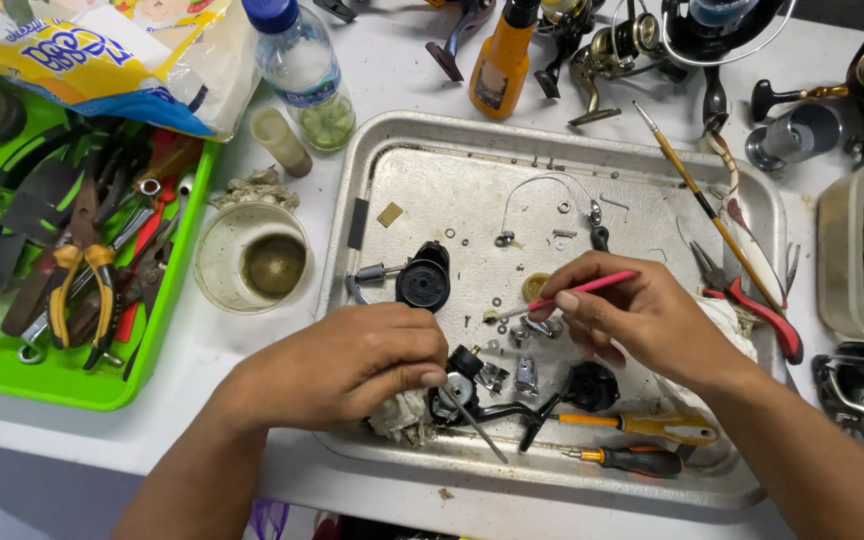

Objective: Disassembling and reassembling the internal components of a fishing reel on a parts tray.

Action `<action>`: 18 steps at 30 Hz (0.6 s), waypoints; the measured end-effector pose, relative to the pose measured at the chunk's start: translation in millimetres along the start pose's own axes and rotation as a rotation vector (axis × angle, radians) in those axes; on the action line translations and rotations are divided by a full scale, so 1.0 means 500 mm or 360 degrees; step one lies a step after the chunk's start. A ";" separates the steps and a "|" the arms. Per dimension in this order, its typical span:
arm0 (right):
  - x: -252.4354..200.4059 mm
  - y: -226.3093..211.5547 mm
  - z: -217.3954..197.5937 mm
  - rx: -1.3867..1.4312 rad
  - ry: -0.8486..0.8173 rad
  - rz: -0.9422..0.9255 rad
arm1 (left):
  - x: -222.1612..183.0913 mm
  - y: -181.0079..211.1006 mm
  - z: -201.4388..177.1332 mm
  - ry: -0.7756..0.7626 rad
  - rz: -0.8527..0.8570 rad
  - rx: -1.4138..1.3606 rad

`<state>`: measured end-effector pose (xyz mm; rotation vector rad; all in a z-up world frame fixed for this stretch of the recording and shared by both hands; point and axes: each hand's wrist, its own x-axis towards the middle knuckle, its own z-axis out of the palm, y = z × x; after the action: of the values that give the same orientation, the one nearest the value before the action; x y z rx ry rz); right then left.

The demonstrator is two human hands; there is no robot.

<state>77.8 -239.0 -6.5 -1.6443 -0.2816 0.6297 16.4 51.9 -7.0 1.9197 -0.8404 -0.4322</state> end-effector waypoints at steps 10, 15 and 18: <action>-0.113 0.073 0.051 -0.1303 -0.0041 -0.0978 | -0.020 -0.013 -0.005 0.0879 -0.0112 -0.0715; -0.130 0.113 0.090 -0.1939 0.0077 -0.1379 | 0.006 -0.004 0.021 0.1181 -0.0399 -0.1132; -0.135 0.118 0.099 -0.1992 0.0069 -0.1351 | 0.020 -0.022 0.035 0.1315 -0.0439 -0.1218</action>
<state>-14.5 -243.4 -50.3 -2.3932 -1.4567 -0.3600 17.0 36.9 -24.7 1.2855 0.1413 -0.0604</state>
